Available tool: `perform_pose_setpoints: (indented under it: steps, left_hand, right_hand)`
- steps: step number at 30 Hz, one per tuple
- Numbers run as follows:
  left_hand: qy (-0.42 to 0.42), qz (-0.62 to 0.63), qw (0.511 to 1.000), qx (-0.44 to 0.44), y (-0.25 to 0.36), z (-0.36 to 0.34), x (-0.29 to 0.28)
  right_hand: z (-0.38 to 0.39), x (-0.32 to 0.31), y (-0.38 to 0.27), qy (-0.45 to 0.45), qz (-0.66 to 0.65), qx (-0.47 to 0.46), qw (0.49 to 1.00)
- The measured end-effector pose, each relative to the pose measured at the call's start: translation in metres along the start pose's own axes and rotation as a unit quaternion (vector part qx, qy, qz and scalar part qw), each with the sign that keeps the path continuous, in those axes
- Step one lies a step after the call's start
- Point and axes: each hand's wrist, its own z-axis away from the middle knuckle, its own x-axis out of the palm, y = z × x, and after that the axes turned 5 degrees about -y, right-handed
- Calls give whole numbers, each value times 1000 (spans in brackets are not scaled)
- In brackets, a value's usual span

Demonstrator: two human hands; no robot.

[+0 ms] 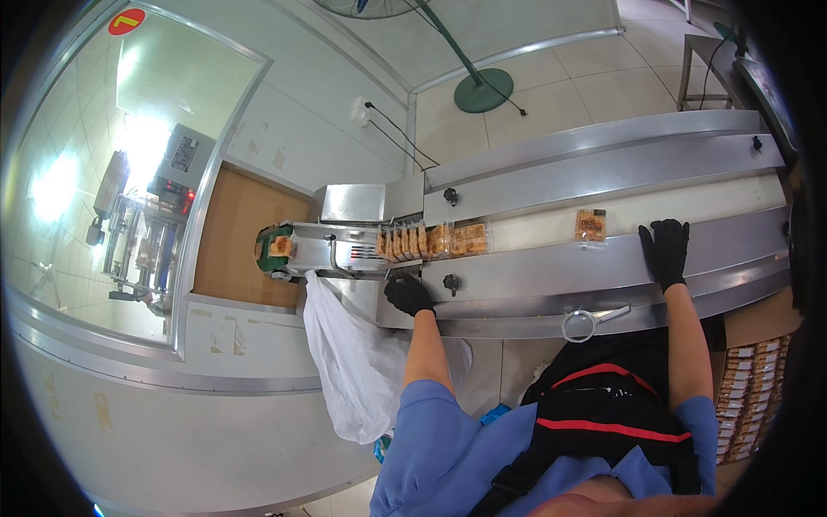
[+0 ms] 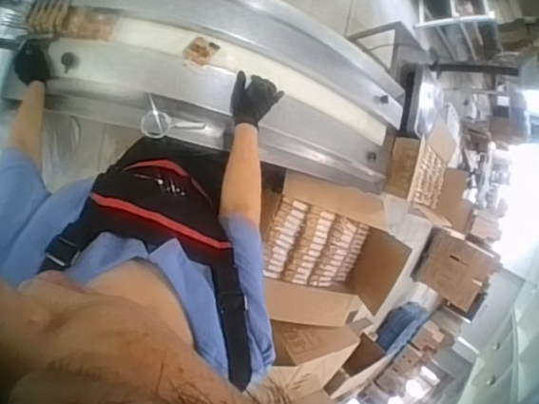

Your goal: The person collects stacks of individually wrapped snack bars from a conveyor belt and places them into cardboard boxes. The person repeatedly picks up batches of snack bars and arranges them in rows inside the boxes.

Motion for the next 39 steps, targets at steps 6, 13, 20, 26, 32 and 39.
perform_pose_setpoints:
  steps: [6,13,20,26,32,39]
  left_hand:
    - [11,-14,1000,20,-1,-1,2]
    - [6,-12,1000,21,1,1,-3]
    - [2,-1,1000,17,4,1,-2]
    - [-5,-6,1000,11,4,1,-3]
    - [-10,-20,1000,17,1,1,-1]
    - [-12,-13,1000,11,1,1,-1]
  right_hand:
    - [0,2,1,7,2,-2,1000]
    - [0,0,-1,4,5,-4,1000]
    - [1,6,3,22,6,-4,1000]
    - [0,5,2,24,-2,-7,1000]
    - [1,3,1,15,4,-4,1000]
    - [1,4,2,12,-5,-7,1000]
